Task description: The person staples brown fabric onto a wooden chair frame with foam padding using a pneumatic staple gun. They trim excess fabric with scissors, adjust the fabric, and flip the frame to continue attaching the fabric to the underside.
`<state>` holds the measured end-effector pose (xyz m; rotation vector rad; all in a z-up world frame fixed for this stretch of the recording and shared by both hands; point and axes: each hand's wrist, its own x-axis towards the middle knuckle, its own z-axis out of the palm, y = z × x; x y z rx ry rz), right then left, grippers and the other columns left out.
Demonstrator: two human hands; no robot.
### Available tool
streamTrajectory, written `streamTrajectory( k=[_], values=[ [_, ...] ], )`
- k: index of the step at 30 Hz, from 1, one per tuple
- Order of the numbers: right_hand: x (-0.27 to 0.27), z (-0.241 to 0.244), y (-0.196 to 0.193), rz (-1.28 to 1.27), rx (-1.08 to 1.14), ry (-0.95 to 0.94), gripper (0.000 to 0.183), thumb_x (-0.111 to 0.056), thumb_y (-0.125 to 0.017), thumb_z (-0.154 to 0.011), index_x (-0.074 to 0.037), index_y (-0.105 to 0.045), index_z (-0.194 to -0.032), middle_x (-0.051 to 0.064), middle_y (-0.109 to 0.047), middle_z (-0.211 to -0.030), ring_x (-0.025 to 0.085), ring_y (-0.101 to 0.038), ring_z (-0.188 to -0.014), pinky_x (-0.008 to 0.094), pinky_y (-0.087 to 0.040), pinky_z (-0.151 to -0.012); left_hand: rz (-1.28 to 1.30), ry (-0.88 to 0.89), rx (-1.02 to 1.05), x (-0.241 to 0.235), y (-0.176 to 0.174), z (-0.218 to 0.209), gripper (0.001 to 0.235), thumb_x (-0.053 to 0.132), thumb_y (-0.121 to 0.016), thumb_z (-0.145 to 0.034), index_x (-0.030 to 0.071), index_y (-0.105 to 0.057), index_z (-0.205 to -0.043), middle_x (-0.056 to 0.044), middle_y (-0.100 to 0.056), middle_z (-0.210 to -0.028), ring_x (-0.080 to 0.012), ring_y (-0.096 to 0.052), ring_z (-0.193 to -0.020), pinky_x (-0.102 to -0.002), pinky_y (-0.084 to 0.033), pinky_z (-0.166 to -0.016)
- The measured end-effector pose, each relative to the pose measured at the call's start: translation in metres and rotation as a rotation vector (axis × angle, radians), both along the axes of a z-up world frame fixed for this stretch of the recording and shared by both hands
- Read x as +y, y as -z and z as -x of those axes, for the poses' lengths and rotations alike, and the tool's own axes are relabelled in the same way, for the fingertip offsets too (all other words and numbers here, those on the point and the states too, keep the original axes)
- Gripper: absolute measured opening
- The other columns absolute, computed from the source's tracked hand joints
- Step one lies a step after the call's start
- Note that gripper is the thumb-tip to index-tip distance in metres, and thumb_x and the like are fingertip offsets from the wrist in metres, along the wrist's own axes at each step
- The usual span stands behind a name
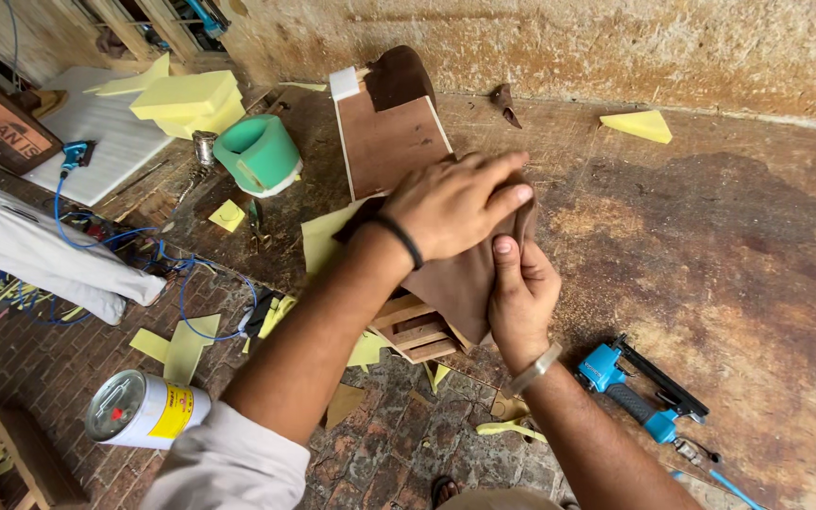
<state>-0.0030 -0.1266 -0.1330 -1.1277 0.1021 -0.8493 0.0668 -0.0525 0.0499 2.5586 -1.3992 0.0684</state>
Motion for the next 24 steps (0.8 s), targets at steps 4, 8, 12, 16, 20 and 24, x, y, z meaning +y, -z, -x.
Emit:
streamTrajectory(
  k=[4,8,12,16,20,24],
  values=[
    [0.005,0.039,-0.021,-0.148,-0.044,-0.088,0.032,-0.022,-0.066,-0.112,-0.005,-0.059,-0.087,-0.004,-0.058,-0.082,0.004,-0.044,-0.074,0.022,-0.040,-0.064,-0.044,0.015,0.102,-0.002,0.027,-0.020,0.065,0.062,-0.031,-0.102,0.028,-0.038,-0.156,-0.012,-0.046,-0.158,-0.0342,-0.049,-0.141,-0.053,-0.037,-0.117],
    [0.006,0.050,-0.039,-0.261,0.057,-0.141,0.028,-0.024,-0.061,-0.105,-0.006,-0.062,-0.083,-0.003,-0.064,-0.079,0.004,-0.050,-0.070,0.022,-0.045,-0.063,-0.043,0.040,0.112,-0.003,0.018,-0.027,0.062,0.063,-0.034,-0.101,0.029,-0.042,-0.153,-0.012,-0.048,-0.157,-0.0341,-0.049,-0.141,-0.059,-0.033,-0.116],
    [0.013,0.043,-0.021,-0.232,-0.028,-0.099,0.028,-0.024,-0.063,-0.107,-0.005,-0.062,-0.086,-0.003,-0.062,-0.081,0.004,-0.049,-0.072,0.021,-0.043,-0.064,-0.099,0.043,0.165,-0.002,0.013,-0.014,0.074,0.069,-0.047,-0.091,0.030,-0.038,-0.153,-0.014,-0.044,-0.155,-0.0368,-0.046,-0.140,-0.057,-0.034,-0.114],
    [0.015,0.030,-0.007,-0.190,-0.095,-0.114,0.022,-0.021,-0.065,-0.106,-0.004,-0.064,-0.091,-0.004,-0.063,-0.085,0.003,-0.050,-0.075,0.020,-0.044,-0.066,-0.180,0.032,0.179,0.003,0.008,-0.017,0.076,0.068,-0.053,-0.085,0.036,-0.038,-0.152,-0.008,-0.045,-0.156,-0.0332,-0.049,-0.139,-0.052,-0.038,-0.114],
    [0.018,0.046,-0.007,-0.186,-0.001,-0.030,0.015,-0.016,-0.069,-0.100,-0.005,-0.064,-0.091,-0.003,-0.068,-0.083,0.003,-0.055,-0.072,0.019,-0.047,-0.065,-0.092,0.159,0.260,0.008,0.021,-0.024,0.050,0.050,-0.044,-0.105,0.031,-0.046,-0.151,-0.013,-0.031,-0.164,-0.0343,-0.033,-0.149,-0.059,-0.027,-0.114],
    [0.010,0.053,-0.024,-0.243,-0.005,-0.075,0.017,-0.012,-0.073,-0.101,-0.004,-0.063,-0.089,-0.001,-0.067,-0.082,0.004,-0.054,-0.070,0.020,-0.046,-0.064,-0.066,0.275,0.389,-0.009,0.014,-0.043,0.040,0.037,-0.041,-0.107,0.025,-0.057,-0.142,-0.009,-0.049,-0.149,-0.0267,-0.049,-0.140,-0.045,-0.041,-0.116]
  ],
)
